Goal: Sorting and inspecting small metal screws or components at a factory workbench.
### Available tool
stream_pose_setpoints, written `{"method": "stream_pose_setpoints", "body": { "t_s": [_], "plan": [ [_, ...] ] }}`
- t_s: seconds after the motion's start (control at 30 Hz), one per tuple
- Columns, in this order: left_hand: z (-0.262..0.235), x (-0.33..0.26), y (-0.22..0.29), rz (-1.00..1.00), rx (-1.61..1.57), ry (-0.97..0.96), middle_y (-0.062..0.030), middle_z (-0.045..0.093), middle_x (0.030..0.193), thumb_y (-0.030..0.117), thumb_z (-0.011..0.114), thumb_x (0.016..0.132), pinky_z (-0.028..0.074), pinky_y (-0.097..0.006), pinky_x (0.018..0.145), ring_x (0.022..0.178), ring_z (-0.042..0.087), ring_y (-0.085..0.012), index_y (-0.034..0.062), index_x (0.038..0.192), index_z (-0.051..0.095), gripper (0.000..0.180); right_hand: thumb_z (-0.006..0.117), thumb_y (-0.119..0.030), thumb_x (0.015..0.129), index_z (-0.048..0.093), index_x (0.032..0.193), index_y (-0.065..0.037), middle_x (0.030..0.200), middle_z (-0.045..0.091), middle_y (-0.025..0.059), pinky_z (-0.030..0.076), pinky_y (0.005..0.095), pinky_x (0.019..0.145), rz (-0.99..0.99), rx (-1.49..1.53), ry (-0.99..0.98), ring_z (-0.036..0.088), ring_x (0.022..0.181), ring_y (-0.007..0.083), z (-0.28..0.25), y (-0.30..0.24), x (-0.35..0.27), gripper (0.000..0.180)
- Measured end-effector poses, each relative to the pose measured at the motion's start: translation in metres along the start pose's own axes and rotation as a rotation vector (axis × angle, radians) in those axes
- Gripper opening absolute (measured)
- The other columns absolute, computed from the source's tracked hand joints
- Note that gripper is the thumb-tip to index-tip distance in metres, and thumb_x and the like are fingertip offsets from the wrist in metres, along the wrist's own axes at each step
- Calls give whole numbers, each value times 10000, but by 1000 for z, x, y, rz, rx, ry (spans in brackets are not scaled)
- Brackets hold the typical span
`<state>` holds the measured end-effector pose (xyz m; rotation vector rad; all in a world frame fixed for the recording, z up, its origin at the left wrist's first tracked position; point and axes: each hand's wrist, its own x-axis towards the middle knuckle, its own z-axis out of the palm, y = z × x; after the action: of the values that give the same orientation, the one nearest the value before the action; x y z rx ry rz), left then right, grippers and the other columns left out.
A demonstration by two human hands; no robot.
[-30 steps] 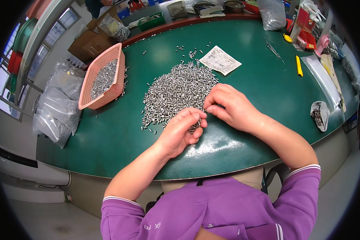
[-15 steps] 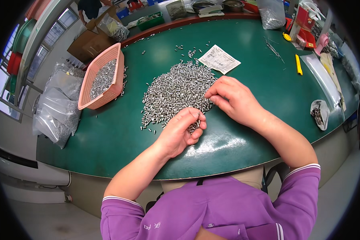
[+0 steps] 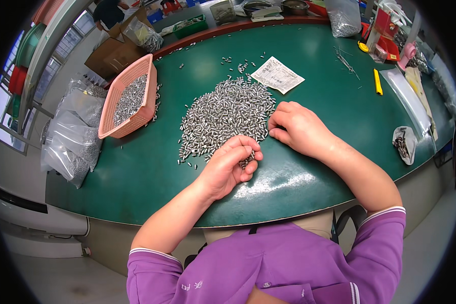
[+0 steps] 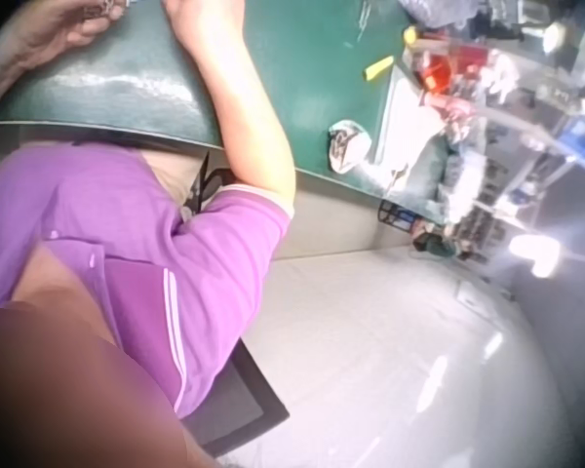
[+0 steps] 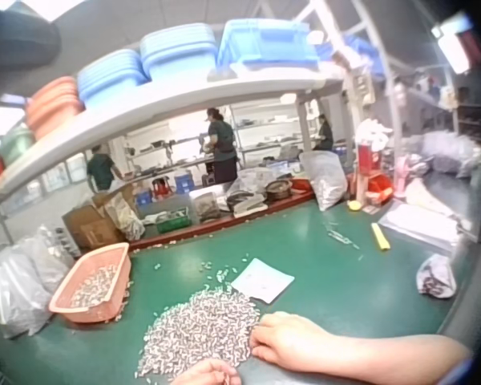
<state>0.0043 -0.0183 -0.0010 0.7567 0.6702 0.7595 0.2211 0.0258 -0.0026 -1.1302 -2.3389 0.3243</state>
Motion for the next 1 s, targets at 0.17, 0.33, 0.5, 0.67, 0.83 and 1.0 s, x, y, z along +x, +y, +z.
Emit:
{"method": "stream_pose_setpoints", "body": {
  "t_s": [0.17,0.33,0.5,0.67,0.83,1.0],
  "plan": [
    [-4,1,-1,-20,4,-27,-41,540,864,187,524,929,354,-192,486,623,449,-74,69,989,514,133,662,-129,747,595,817,-69,849,543,81,457,392,738,-107,78,100,534,838,285,-3,-11,3,114],
    [0,2,-2,-31,20,-32,-29,534,848,238,529,944,341,-181,473,615,438,-59,72,1002,496,178,697,-135,741,599,835,-83,884,552,58,460,360,734,-294,178,132,542,848,255,-5,-24,3,146],
    [-1,0,-2,-33,35,-30,-28,533,846,233,523,948,328,-175,460,613,433,-57,71,1013,491,178,708,-135,738,624,854,-86,882,571,56,464,350,739,-334,281,109,557,853,246,-6,-24,4,152],
    [-2,3,-1,-41,14,-40,-34,534,845,222,512,952,318,-176,452,604,426,-65,62,991,505,164,685,-81,742,633,866,-85,883,577,50,466,345,755,-185,212,170,562,864,239,-4,-12,4,133],
    [-4,0,1,-48,-21,-35,-56,534,864,223,449,964,332,-202,465,608,433,-101,51,1013,524,194,655,-122,753,642,851,-94,855,574,63,468,390,782,-61,47,59,560,869,269,2,-3,0,103],
    [-1,0,2,-52,-19,-24,-62,532,874,216,434,964,345,-205,485,628,448,-108,51,1035,526,201,654,-129,751,627,819,-86,856,574,77,467,392,763,-31,14,5,557,864,280,0,-1,1,85]
  ]
}}
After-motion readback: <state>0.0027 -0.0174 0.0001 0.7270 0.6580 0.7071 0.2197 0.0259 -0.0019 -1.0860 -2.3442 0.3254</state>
